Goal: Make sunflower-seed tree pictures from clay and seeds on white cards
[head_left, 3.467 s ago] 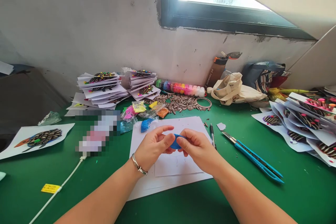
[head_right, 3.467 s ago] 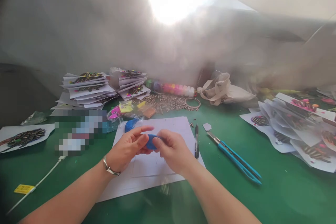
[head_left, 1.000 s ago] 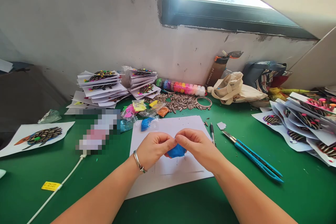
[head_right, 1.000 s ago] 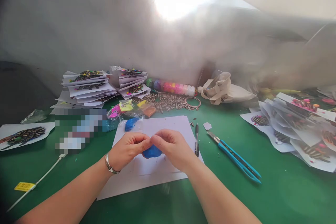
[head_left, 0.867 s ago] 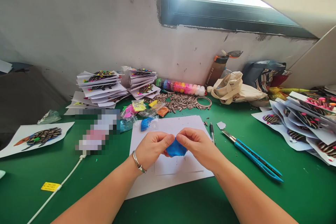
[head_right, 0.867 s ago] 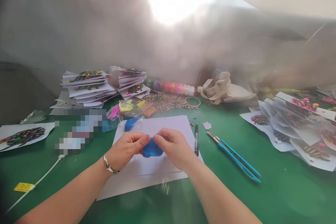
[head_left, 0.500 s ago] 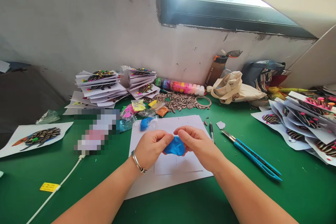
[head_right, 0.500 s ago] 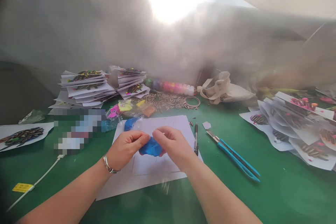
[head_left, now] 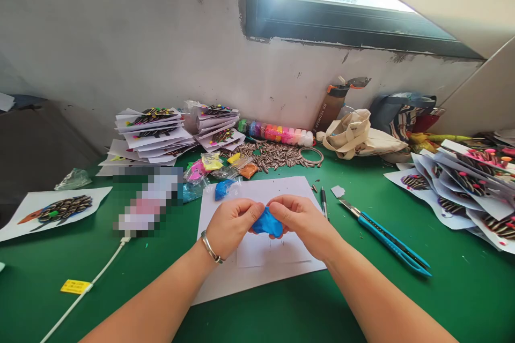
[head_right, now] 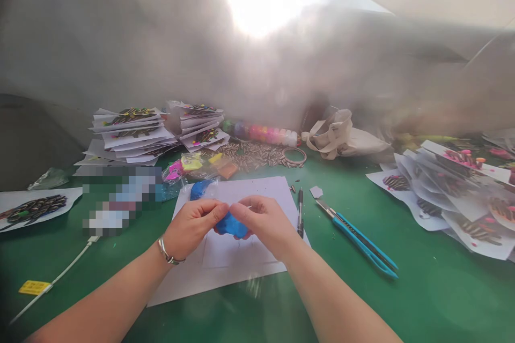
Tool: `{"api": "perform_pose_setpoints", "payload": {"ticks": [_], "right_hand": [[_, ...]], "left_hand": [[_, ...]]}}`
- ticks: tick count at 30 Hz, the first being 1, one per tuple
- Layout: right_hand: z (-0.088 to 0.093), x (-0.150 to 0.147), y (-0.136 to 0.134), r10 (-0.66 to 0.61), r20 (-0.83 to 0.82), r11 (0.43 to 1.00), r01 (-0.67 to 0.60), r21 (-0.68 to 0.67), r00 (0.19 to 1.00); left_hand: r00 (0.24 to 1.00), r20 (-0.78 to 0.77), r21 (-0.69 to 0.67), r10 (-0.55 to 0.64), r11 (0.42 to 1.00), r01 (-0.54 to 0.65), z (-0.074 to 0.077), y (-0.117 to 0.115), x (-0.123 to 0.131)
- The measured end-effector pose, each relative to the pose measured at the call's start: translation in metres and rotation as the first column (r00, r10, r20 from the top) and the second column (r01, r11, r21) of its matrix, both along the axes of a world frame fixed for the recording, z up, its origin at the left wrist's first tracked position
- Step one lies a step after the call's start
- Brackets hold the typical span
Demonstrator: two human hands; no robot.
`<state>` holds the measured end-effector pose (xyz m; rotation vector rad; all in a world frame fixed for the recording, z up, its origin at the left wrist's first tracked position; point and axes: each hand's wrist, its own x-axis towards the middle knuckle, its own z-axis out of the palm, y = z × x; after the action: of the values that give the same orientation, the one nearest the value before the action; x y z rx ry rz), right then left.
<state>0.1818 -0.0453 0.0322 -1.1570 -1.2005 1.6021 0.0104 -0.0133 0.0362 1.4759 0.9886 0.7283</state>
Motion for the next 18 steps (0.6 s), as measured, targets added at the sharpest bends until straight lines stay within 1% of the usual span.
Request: {"api": "perform_pose_setpoints", "payload": {"ticks": [3,7,10,12,15,18], "right_hand": [[-0.0046,0.0,0.0003,-0.011,0.013,1.0,0.011,-0.016,1.0],[-0.0051,-0.0007,0.0004,-0.096,0.006,0.994,0.096,0.048,0.995],[-0.0017,0.0009,0.0006,-0.117,0.0,0.992,0.117,0.042,0.993],[-0.0011,0.0027,0.001,-0.104,0.008,0.994,0.104,-0.02,0.995],[-0.0035,0.0045,0.0018,-0.099,-0.007,0.986,0.098,-0.133,0.995],[-0.0062,0.004,0.0018,-0.081,-0.079,0.983,0.066,-0.169,0.994]], "left_hand": [[1.0,0.004,0.0,0.016,1.0,-0.016,-0.0005,0.0005,0.0],[0.997,0.081,-0.102,-0.001,0.995,0.009,-0.0007,0.0011,0.0007],[0.993,0.116,-0.144,0.018,0.99,-0.001,-0.0005,0.0014,0.001],[0.994,0.106,-0.119,0.04,0.993,-0.028,-0.0006,0.0019,0.0008],[0.995,0.077,-0.047,0.065,0.997,-0.061,-0.0012,0.0029,0.0003],[0.994,0.074,0.006,0.075,0.997,-0.076,-0.0014,0.003,-0.0002]]}}
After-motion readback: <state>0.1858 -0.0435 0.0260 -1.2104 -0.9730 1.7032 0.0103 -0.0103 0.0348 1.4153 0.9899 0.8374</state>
